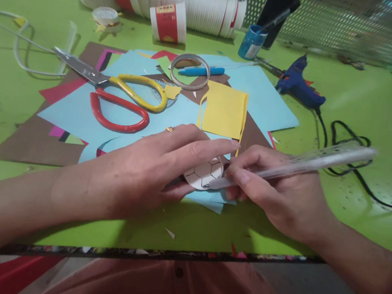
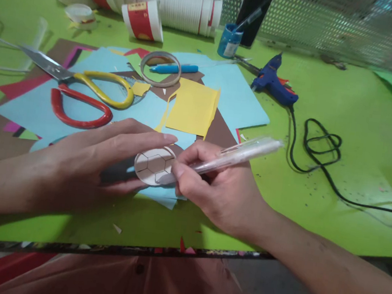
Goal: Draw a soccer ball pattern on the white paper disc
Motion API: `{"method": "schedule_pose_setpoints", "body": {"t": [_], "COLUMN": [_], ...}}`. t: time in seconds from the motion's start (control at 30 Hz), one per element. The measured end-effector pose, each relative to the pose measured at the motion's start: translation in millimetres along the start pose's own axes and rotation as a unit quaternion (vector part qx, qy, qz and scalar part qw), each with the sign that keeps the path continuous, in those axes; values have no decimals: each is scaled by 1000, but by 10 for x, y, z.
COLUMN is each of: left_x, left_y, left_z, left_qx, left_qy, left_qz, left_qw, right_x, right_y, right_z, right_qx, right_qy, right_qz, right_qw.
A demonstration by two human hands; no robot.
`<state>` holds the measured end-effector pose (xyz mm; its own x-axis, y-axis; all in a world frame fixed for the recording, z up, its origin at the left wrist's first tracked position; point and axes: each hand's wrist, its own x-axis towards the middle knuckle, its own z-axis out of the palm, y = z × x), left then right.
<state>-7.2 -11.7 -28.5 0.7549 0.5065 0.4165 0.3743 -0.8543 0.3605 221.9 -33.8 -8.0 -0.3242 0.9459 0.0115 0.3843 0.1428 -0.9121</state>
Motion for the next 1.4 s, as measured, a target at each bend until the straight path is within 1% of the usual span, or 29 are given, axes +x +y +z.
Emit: {"method": "schedule_pose_setpoints", "body": {"t": [0.2,0.3,0.53,0.77,0.83,0.9,0.97,1.07,1.2,1.3,1.4], "left_x": [19,12,0,14,18,21,21,10,0,8,13], "left_y": [18,34,44,9,3,-2,-8,-25,-48,-44,-25], "left_z": [-8,-17,-32,-10,-10,-20,-35,-55,-73,-89,-105], "left_qx": [1,-4,-20,-10,-3,-1,-5,-12,-19,-32,-45], "left_qy": [6,-3,-19,-12,-9,-15,-22,-37,-59,-67,-74], "left_qz": [5,1,-15,-3,1,0,-5,-37,-75,-76,-79], "left_qw": [1000,1000,1000,1000,1000,1000,1000,999,995,994,993], "right_x": [-3,-15,-28,-9,-9,-9,-6,7,37,55,61], "right_y": [-17,-25,-20,-22,-13,11,43,74,56,46,71], "right_z": [-1,-5,-4,7,1,-12,-31,-64,-103,-115,-104], "right_qx": [-13,-20,-3,6,29,77,136,196,223,240,253], "right_qy": [-8,-14,-21,-21,-21,-10,16,52,81,96,93], "right_qz": [-1,-7,1,1,9,21,30,27,47,56,50], "right_qw": [1000,1000,1000,1000,999,997,990,979,970,964,962]}}
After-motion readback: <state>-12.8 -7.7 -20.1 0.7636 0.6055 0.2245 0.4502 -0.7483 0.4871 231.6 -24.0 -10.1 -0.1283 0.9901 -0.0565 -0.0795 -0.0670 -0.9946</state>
